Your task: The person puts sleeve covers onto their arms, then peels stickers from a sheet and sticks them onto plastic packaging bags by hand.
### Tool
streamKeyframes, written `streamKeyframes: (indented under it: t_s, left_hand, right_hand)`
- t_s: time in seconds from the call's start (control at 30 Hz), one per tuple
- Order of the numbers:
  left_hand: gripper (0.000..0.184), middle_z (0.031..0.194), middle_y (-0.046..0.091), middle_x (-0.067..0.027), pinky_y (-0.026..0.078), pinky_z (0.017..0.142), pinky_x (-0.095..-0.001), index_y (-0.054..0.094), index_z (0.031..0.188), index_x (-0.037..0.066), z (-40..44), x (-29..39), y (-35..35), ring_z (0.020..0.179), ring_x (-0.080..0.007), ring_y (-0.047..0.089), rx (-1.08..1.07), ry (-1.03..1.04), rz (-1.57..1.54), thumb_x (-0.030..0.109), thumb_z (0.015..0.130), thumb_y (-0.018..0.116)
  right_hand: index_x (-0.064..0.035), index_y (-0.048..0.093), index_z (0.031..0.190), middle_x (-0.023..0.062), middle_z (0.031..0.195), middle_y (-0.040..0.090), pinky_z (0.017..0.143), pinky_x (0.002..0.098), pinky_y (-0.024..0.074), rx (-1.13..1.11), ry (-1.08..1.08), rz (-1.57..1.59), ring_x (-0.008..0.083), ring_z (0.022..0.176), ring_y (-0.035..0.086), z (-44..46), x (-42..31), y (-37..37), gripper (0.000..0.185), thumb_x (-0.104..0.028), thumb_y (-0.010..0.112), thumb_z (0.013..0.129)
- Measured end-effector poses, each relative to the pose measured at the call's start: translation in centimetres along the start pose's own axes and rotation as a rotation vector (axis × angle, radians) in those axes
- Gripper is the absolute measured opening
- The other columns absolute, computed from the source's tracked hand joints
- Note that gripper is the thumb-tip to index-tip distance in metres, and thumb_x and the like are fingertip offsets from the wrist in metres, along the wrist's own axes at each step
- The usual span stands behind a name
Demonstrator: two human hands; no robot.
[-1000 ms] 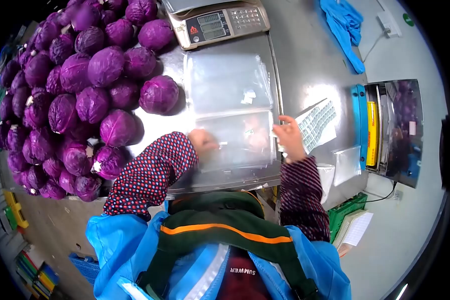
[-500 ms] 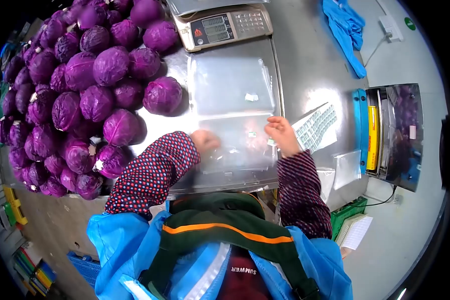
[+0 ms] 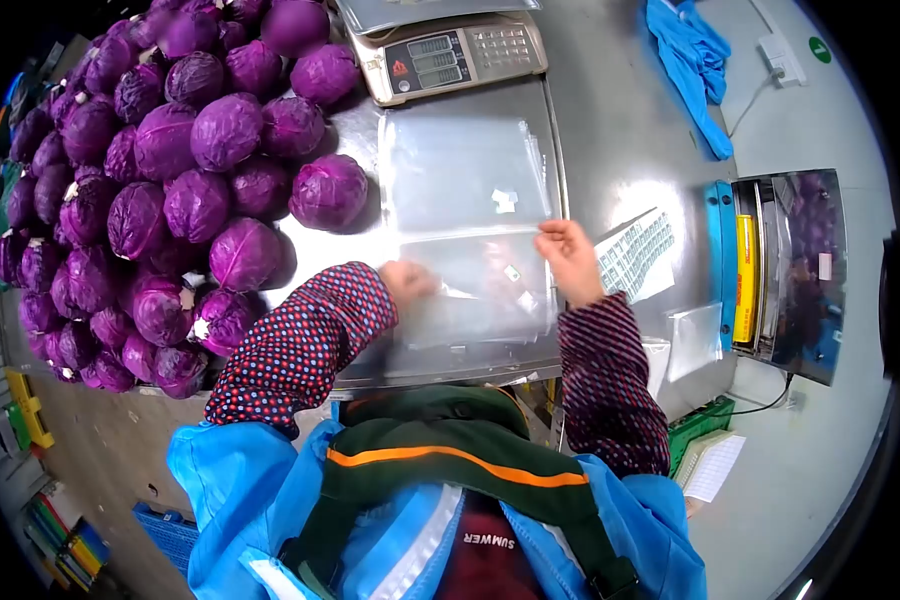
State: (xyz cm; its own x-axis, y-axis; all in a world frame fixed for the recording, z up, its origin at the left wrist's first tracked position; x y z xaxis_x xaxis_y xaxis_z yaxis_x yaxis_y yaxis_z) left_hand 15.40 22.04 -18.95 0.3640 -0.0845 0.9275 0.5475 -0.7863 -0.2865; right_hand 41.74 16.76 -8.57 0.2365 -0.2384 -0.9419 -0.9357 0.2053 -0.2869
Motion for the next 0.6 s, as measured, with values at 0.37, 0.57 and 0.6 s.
streamKeyframes:
  t_s: [0.37, 0.57, 0.6]
  left_hand:
    - [0.031, 0.077, 0.058, -0.0114, 0.043, 0.07, -0.0374, 0.061, 0.088, 0.007, -1.8, 0.9, 1.6, 0.074, -0.0292, 0.055, 0.034, 0.505, 0.513, 0.029, 0.068, 0.071]
    - [0.014, 0.076, 0.059, -0.0022, 0.045, 0.072, -0.0289, 0.06, 0.087, 0.003, 2.1, 1.5, -3.7, 0.075, -0.0136, 0.055, 0.538, -0.158, -0.591, 0.014, 0.088, 0.051]
    - [0.014, 0.082, 0.058, -0.0043, 0.045, 0.073, -0.0294, 0.056, 0.093, 0.003, 1.4, 4.2, -4.2, 0.075, -0.0143, 0.055, 0.722, -0.056, -0.505, 0.015, 0.088, 0.051]
  right_hand:
    - [-0.0079, 0.057, 0.103, 0.0104, 0.101, 0.056, 0.086, 0.0374, 0.0399, 0.085, -0.262, -0.774, 0.0292, 0.095, 0.052, -0.6, 6.6, 3.5, 0.041, -0.003, 0.066, 0.064]
    - [-0.0006, 0.052, 0.097, 0.0059, 0.089, 0.055, 0.07, 0.0243, 0.0434, 0.588, -0.057, 0.124, 0.0122, 0.08, 0.052, -3.1, 6.3, -5.2, 0.011, -0.008, 0.049, 0.088]
    - [-0.0006, 0.052, 0.099, 0.0064, 0.089, 0.054, 0.07, 0.0246, 0.0434, 0.521, 0.064, 0.039, 0.0126, 0.079, 0.052, -4.2, 7.3, -5.0, 0.014, -0.006, 0.05, 0.087]
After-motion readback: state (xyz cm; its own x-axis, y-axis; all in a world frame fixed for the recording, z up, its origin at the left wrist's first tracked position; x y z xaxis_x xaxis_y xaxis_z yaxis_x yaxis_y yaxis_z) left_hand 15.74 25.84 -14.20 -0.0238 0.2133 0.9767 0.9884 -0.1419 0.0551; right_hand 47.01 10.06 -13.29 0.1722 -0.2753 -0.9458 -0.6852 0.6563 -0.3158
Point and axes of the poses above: each hand's wrist, its own z-axis towards the middle knuckle, its own y-axis out of the palm, x = y × z, the point moved 3 cm from there along z, towards the middle knuckle
